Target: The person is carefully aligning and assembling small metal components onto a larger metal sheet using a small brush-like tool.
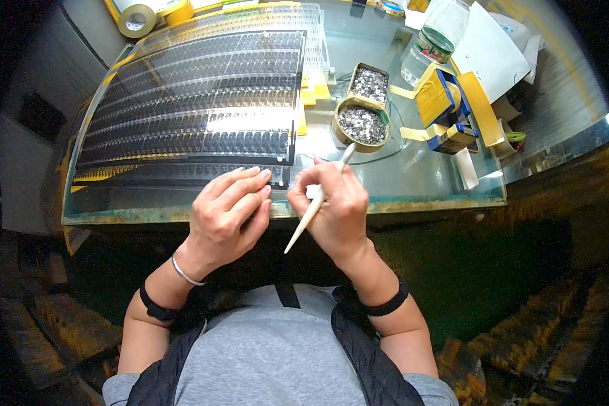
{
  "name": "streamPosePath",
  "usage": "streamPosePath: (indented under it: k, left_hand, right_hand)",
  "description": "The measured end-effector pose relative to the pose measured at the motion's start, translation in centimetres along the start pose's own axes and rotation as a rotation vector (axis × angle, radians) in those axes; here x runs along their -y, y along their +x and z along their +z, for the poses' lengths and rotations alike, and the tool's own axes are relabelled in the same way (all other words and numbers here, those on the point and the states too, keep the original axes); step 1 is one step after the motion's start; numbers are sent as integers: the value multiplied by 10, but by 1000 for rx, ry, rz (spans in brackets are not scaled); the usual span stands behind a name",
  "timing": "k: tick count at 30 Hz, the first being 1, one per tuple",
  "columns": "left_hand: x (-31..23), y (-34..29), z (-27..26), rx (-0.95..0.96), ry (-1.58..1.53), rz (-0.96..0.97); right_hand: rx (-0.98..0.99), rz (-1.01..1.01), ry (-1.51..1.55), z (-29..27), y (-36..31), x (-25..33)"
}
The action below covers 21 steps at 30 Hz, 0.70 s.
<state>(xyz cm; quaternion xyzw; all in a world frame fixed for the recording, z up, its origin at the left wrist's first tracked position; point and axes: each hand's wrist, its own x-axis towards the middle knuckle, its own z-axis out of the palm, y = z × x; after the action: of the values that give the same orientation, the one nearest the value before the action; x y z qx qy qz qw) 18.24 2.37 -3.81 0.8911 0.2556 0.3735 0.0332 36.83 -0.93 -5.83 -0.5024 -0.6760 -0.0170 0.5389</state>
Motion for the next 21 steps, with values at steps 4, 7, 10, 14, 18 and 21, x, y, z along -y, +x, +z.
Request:
streamPosePath:
  k: [4,7,10,14,18,21]
  left_hand:
    - [3,-1,0,-4,-39,-16]
    - [4,4,-3,54,-103,-73]
    - [3,17,-4,84,-109,-119]
    - [3,27,6,66,-236,-149]
    - [5,31,4,185,-376,-360]
    - [1,40,1,242,-440,-466]
  right_hand:
    - [-86,127,75,0,-6,-7]
    - [-89,176,157,-9,-7,-7]
    - [-74,367,417,-34,-9,0]
    - [-283,330,188,-108,-17,-15]
    - [-451,468,-311,-198,-43,-58]
    - [-492,575,-498,-243,-69,-76]
